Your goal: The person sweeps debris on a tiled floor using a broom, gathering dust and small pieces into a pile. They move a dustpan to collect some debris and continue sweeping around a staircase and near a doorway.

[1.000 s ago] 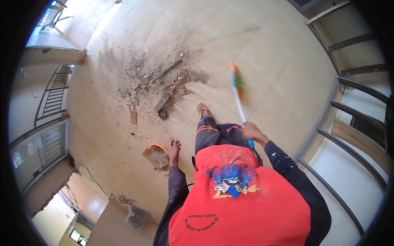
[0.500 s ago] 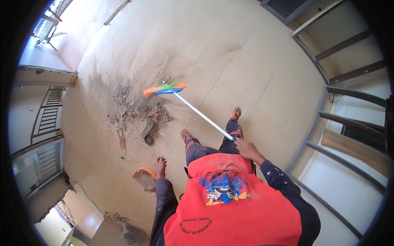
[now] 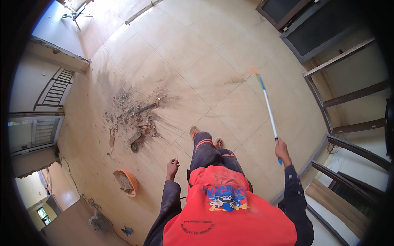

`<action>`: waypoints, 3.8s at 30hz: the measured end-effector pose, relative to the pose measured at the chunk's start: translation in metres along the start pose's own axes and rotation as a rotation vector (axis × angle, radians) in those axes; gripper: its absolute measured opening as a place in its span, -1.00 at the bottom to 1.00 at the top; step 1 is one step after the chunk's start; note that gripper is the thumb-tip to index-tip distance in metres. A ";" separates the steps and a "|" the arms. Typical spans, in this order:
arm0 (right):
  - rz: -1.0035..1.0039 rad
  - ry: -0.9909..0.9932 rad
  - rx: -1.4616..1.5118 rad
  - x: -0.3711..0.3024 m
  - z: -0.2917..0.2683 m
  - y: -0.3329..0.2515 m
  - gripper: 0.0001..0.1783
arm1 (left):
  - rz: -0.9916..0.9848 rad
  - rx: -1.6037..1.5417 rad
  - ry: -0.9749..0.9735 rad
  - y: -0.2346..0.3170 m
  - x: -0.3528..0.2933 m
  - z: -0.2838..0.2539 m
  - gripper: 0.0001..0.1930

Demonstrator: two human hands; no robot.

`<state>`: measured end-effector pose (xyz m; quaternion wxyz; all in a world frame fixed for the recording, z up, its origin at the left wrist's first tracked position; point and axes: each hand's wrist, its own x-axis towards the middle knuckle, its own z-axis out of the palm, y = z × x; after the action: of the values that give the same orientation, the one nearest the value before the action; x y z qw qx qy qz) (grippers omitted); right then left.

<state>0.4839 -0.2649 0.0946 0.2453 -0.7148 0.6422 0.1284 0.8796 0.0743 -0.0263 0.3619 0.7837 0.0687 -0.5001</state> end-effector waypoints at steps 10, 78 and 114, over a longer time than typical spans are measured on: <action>-0.676 -0.406 -0.519 0.255 0.041 -0.055 -0.86 | -0.296 -0.233 0.211 -0.024 -0.008 0.052 -0.69; -0.301 -0.286 0.201 0.323 -0.209 -0.070 -0.49 | -0.208 -0.355 0.201 0.290 0.087 0.226 -0.63; -0.969 -1.019 0.096 0.584 -0.183 -0.530 -0.68 | -0.111 -0.670 0.444 0.527 0.194 0.260 -0.67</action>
<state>1.0633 -0.8297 0.0566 0.5762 -0.7597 0.0615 0.2949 1.0310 -0.5246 0.0129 0.5458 0.7066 0.3466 -0.2875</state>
